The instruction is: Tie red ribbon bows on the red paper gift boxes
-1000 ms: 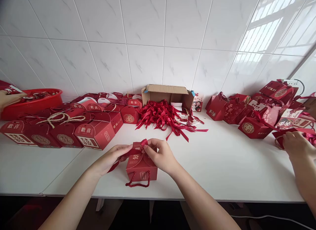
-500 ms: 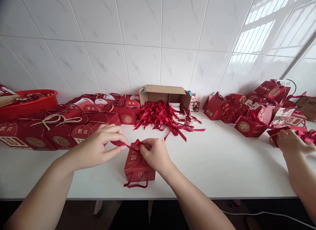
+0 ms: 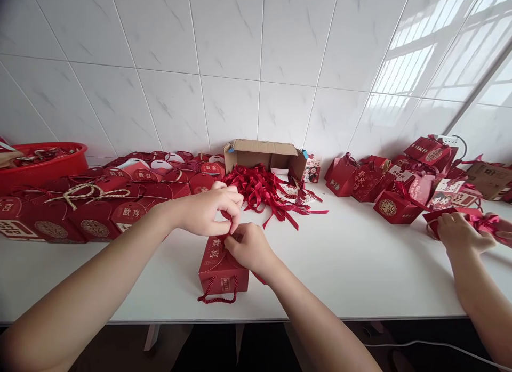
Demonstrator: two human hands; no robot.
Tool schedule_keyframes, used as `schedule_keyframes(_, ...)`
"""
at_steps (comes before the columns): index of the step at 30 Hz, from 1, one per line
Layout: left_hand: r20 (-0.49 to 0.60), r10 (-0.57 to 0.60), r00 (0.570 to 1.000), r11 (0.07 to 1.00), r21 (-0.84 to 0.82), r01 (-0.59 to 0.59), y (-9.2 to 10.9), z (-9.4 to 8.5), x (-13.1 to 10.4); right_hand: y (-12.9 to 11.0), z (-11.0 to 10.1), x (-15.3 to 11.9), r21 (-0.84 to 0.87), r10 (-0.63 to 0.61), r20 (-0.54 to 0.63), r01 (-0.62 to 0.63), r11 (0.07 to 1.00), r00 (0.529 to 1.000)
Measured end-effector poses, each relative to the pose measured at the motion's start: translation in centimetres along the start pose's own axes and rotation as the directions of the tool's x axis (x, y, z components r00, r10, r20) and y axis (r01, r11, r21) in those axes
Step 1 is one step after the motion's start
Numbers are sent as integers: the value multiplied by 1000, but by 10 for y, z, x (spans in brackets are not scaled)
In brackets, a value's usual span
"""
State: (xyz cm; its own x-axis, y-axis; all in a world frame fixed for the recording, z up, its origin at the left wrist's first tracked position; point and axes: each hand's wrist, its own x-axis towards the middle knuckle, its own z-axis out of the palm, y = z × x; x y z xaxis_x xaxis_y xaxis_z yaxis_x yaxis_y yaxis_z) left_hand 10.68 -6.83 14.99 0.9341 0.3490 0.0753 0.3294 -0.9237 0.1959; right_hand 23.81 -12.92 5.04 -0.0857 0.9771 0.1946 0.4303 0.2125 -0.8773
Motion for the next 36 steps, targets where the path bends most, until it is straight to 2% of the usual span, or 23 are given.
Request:
schedule_keyframes(5,-147,-59,987,993,92,73,-13,17,6,-3,-5,-4,71,-56,99,49,996,993)
schedule_keyframes(7,-257,-51,965,990,115,83,-20,26,5,-2,-5,-5,103,-59,96,49,993,994)
schedule_keyframes(9,-431,-122,894,981,81,174,-24,34,-1,0,-5,-4,110,-52,73,43,993,996)
schedule_keyframes(11,-520,-264,812,957,-34,288,-24,41,-14,3,-4,-3,115,-61,70,52,992,996)
schedule_keyframes(12,-497,-331,802,941,-105,323,-23,44,-22,5,-4,-3,124,-73,77,63,990,994)
schedule_keyframes(13,-441,-373,816,928,-168,333,-21,48,-29,6,-4,-3,135,-88,84,76,988,993)
schedule_keyframes(15,-339,-380,860,919,-245,309,-18,59,-44,7,-3,-4,155,-115,91,100,983,989)
schedule_keyframes(16,-337,-373,864,918,-268,292,-17,66,-49,7,-3,-5,160,-123,89,107,981,988)
schedule_keyframes(18,-401,-368,839,916,-309,254,-16,79,-57,8,-1,-5,157,-119,59,108,982,991)
schedule_keyframes(20,-482,-377,791,907,-363,211,-16,91,-61,8,1,-6,152,-88,-9,89,984,996)
schedule_keyframes(22,-528,-386,757,893,-420,163,-15,98,-62,9,3,-5,149,-61,-74,72,986,995)
schedule_keyframes(24,-542,-406,736,871,-473,132,-12,100,-63,9,4,-5,149,-65,-84,77,986,994)
schedule_keyframes(31,-444,-506,739,767,-624,150,-8,101,-53,5,4,-8,121,-124,-10,125,985,992)
schedule_keyframes(36,-454,-530,716,766,-618,176,-11,107,-51,11,9,-8,140,-142,-140,162,977,980)
